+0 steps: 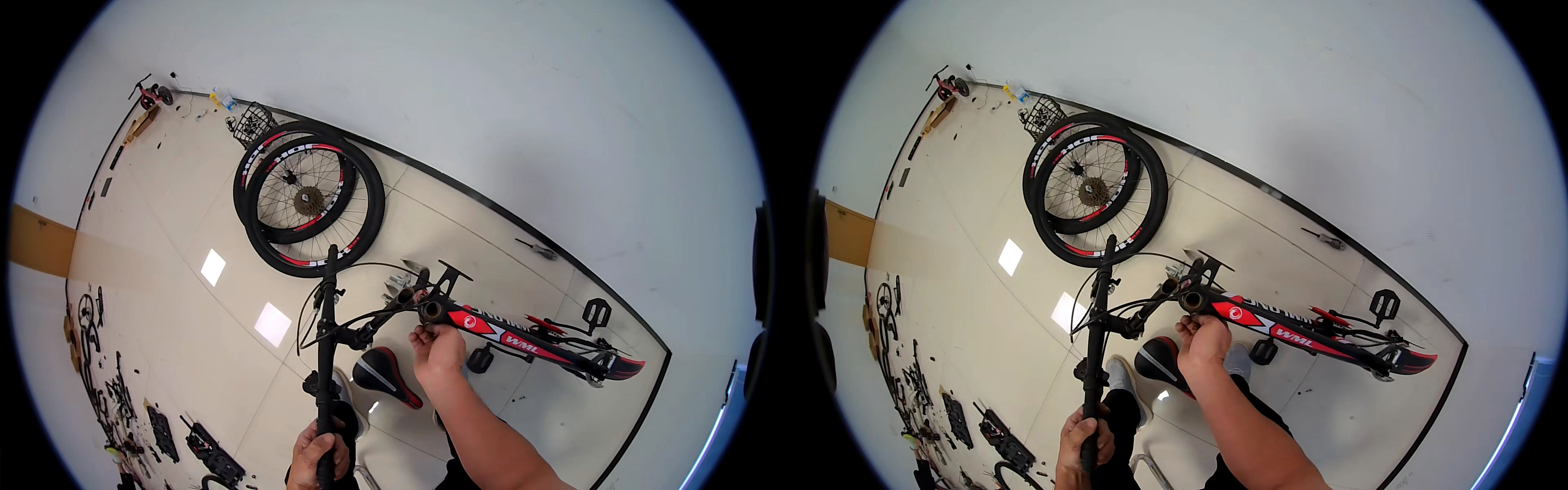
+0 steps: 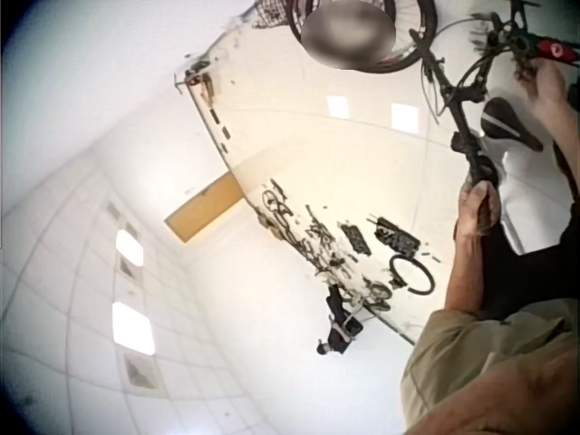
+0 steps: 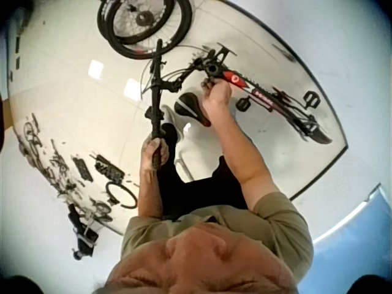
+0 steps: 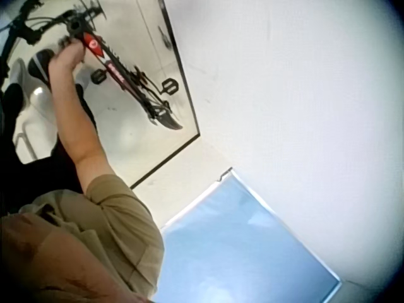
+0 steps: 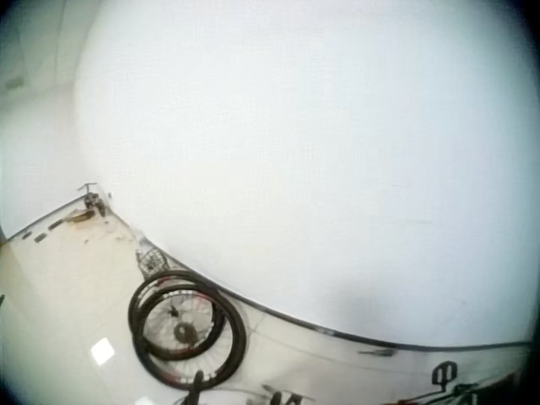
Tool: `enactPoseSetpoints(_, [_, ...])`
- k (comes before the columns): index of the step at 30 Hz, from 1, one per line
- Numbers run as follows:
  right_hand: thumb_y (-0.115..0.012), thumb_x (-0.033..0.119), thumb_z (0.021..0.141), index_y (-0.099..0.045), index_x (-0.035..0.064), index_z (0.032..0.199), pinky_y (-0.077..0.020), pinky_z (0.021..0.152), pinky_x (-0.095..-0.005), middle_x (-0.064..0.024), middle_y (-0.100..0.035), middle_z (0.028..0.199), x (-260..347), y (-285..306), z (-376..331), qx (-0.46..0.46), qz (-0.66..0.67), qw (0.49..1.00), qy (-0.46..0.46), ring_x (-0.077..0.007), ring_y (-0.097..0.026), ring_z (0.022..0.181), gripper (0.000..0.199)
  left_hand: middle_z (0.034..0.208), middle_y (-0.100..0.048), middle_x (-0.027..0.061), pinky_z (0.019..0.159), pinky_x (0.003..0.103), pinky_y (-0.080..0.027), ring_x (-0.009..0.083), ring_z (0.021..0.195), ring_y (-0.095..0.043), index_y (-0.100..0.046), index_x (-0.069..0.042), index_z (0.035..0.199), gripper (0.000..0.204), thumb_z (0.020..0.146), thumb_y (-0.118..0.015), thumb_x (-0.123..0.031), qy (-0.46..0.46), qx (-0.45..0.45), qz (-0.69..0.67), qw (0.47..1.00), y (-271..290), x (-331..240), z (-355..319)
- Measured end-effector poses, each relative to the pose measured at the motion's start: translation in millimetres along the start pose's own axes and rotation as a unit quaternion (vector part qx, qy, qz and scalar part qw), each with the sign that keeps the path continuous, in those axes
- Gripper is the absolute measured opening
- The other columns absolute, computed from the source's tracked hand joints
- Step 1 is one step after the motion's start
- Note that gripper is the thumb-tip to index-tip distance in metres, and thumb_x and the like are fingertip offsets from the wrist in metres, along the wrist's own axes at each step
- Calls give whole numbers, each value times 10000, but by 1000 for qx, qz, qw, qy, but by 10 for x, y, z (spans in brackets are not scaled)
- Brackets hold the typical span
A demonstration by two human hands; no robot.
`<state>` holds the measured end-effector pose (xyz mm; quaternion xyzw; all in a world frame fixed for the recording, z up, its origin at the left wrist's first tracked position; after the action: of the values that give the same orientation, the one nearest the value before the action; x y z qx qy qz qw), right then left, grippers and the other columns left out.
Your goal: The person assembles a bicycle by attaching the handlebar stem to the frame and tightening it. They manipulate the handlebar, stem, and frame, using a tool to secure the connection.
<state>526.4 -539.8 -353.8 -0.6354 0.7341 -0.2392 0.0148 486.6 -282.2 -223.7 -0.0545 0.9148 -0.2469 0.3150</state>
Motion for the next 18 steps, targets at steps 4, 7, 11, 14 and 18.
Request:
enactPoseSetpoints(4, [-487,-4,902,-591,13,919,-514,666,-370,-77,-567,778,0,-2,5,6,0,1000,3,-219,-581,701,106,582,-465,100,340,311,-329,192,389,-449,-520,53,1221,368,963,-621,-189,3,-14,23,1000,35,11,65])
enactPoseSetpoints(7, [-494,2,913,-590,19,958,-536,675,-369,-83,-589,816,-41,-2,49,25,1,1000,8,-224,-606,720,107,575,-462,99,334,309,-322,190,382,-441,-511,62,1224,394,954,-637,-197,-1,-7,0,1000,12,-14,129])
enactPoseSetpoints(11, [-527,9,929,-615,-22,991,-563,727,-374,-107,-636,886,-215,-15,30,16,-5,1000,-18,-231,-641,770,112,569,-464,110,313,316,-308,191,357,-420,-486,76,1245,447,949,-650,-216,-5,9,-28,1000,137,15,166])
enactPoseSetpoints(14, [-533,-13,945,-596,-22,997,-582,735,-380,-118,-648,911,-339,-53,-16,24,-25,999,-38,-246,-668,803,83,567,-464,113,304,322,-309,193,349,-415,-483,77,1250,446,955,-645,-216,-4,-5,-25,1000,210,49,209])
enactPoseSetpoints(18, [-553,-30,942,-572,-2,1056,-595,768,-384,-110,-653,953,-324,-104,-126,34,-33,997,-60,-249,-680,833,118,565,-463,98,293,315,-311,182,343,-410,-473,75,1261,471,973,-652,-252,-20,11,-15,1000,146,100,278])
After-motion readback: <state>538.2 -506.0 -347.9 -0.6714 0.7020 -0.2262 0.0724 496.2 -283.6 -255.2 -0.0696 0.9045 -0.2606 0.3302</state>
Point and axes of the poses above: each hand's wrist, its own z-axis towards the middle knuckle, its own y-axis out of the back of the hand, x = y × z, the point moved 3 cm from there along z, towards the middle knuckle
